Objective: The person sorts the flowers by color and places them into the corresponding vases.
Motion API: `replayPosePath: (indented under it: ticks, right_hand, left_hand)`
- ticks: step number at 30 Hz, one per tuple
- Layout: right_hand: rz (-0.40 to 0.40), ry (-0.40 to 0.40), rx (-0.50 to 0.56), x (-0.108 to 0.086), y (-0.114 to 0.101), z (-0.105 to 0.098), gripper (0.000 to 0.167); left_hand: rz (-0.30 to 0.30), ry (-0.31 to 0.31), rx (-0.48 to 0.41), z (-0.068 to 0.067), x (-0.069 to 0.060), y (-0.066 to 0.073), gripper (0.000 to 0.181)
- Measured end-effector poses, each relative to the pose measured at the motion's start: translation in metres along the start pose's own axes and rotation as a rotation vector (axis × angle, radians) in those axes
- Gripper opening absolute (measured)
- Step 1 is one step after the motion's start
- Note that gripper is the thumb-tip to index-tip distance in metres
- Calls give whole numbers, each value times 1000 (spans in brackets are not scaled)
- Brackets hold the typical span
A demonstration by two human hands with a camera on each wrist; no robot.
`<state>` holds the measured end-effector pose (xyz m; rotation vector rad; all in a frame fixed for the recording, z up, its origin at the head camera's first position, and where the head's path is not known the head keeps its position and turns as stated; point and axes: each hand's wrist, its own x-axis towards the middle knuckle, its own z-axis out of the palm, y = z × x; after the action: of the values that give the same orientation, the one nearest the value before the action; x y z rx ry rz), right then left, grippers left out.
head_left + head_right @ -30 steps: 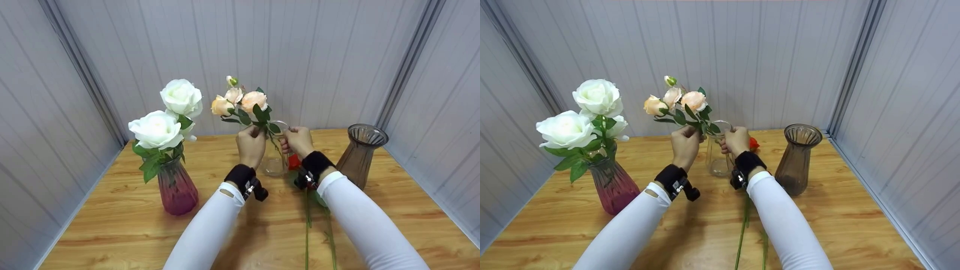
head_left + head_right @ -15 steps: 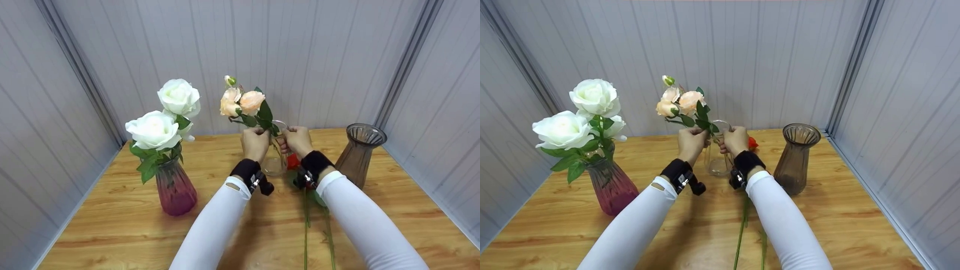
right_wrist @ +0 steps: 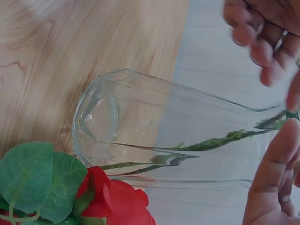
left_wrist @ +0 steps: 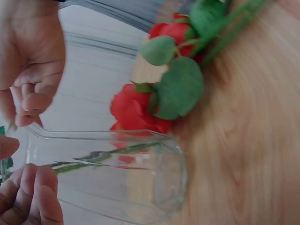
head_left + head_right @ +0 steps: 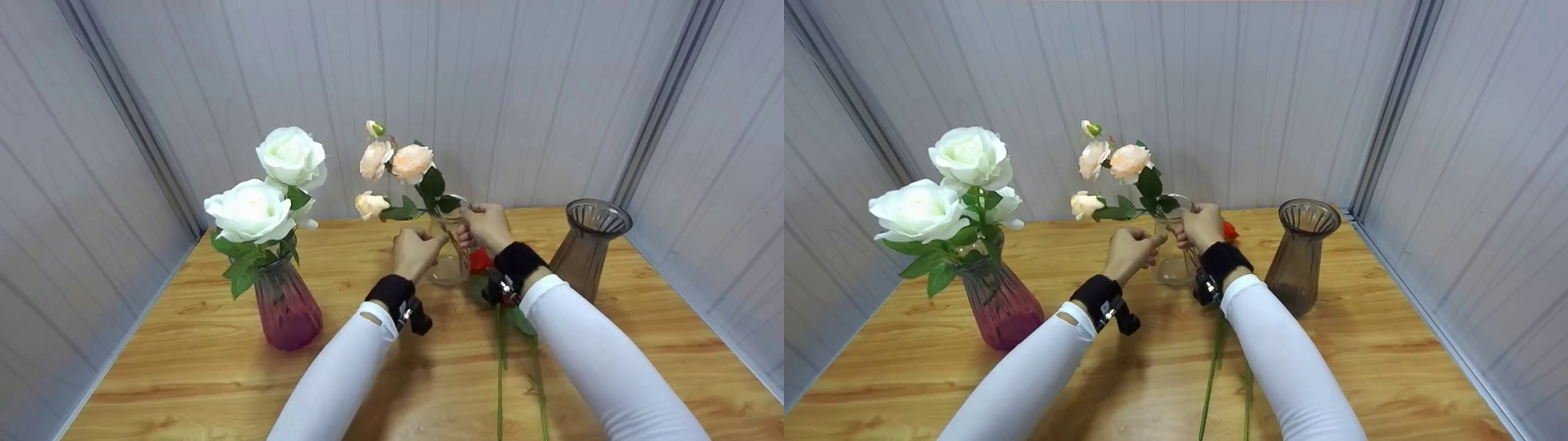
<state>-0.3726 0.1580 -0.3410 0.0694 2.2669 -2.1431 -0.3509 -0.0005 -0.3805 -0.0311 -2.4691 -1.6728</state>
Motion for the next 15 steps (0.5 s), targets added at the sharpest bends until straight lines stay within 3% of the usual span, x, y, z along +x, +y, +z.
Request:
replayPosePath:
  ticks: [7,15]
  right_hand:
    - [22,-58,5,3,1,-7,26]
    - [35,-61,-45,-4,-7,-18,53]
  left_hand:
    - [16,-92,41,6,-10,-15,44]
    - [38,-189,111,16,-25,-22,33]
